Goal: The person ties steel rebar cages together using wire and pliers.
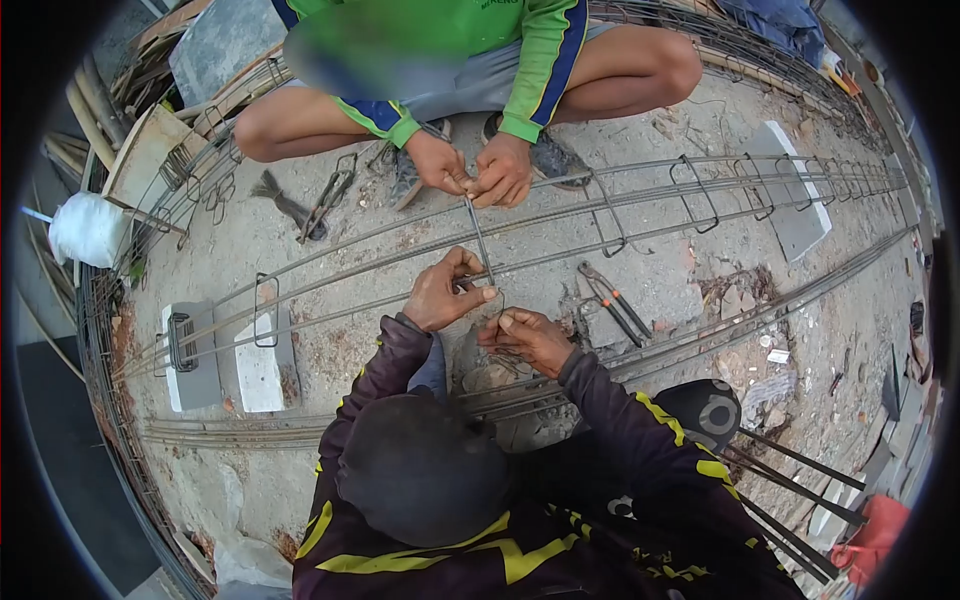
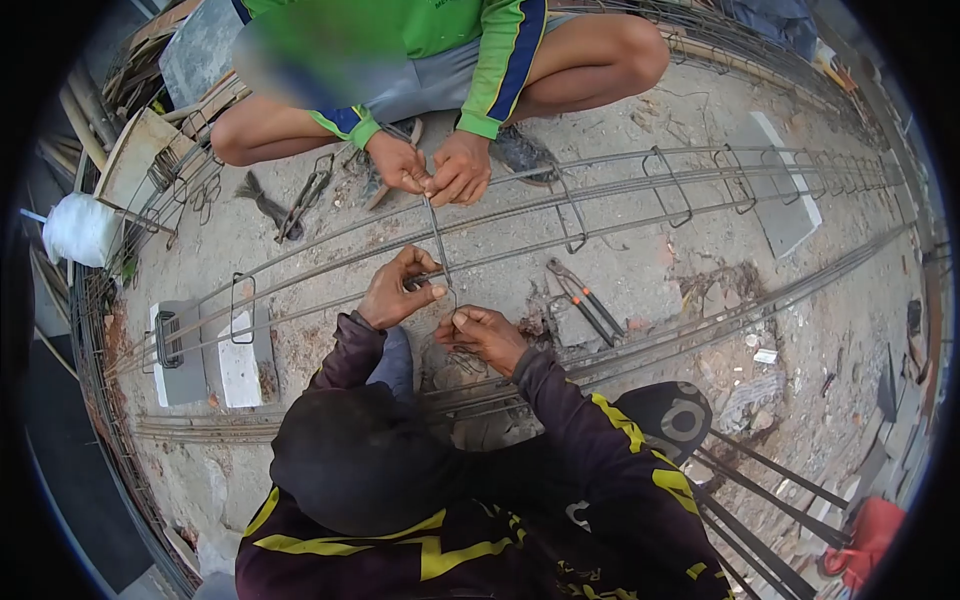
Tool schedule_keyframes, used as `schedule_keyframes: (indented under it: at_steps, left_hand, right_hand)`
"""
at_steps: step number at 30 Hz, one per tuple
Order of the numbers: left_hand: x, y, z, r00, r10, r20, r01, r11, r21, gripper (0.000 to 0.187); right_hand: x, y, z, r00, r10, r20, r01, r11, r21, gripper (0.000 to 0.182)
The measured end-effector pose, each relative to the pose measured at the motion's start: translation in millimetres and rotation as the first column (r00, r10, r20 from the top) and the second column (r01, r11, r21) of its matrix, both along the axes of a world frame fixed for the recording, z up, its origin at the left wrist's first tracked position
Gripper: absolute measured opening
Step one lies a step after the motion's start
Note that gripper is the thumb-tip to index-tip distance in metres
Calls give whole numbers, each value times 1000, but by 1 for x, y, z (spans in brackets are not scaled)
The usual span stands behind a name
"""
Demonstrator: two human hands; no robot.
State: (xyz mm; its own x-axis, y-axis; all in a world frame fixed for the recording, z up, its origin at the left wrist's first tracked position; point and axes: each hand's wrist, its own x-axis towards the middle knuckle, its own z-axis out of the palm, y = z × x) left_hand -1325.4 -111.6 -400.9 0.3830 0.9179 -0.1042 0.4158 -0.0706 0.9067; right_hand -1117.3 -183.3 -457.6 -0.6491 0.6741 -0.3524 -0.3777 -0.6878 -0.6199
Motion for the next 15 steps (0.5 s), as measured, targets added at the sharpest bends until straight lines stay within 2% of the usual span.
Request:
schedule_keyframes:
  at_steps: [2, 6, 7, 9, 10, 11, 12, 15]
  left_hand:
    - [1, 1, -5, 1000, 20, 4, -20, 999, 50, 42]
    - [1, 5, -1, 998, 51, -46, -52, 998, -29, 42]
    - [2, 5, 0, 995, 51, -87, -50, 999, 8, 44]
    - [7, 3, 3, 983, 49, -175, -34, 995, 90, 48]
    - [9, 1, 7, 962, 34, -272, -22, 999, 46, 51]
    - [12, 4, 15, 929, 23, -369, -14, 1000, 27, 55]
    - [10, 3, 6, 929, 31, -369, 6, 995, 99, 58]
    - [15, 2, 13, 919, 67, -389, -22, 993, 118, 48]
  right_hand:
    - [-3, -8, -6, 998, 38, 59, -37, 999, -19, 27]
    - [-6, -9, -16, 969, 131, 211, -127, 991, -35, 25]
    - [-8, -8, -17, 959, 153, 237, -150, 988, -33, 25]
    - [-12, -6, -24, 956, 95, 279, -129, 986, 104, 25]
    - [-15, -3, -28, 954, 57, 294, -114, 977, 180, 25]
    - [-17, -2, -32, 917, 43, 396, -163, 948, 274, 25]
    - [-17, 0, -36, 871, 4, 491, -216, 901, 377, 25]
    - [-12, 5, -40, 777, 30, 629, -338, 863, 375, 23]
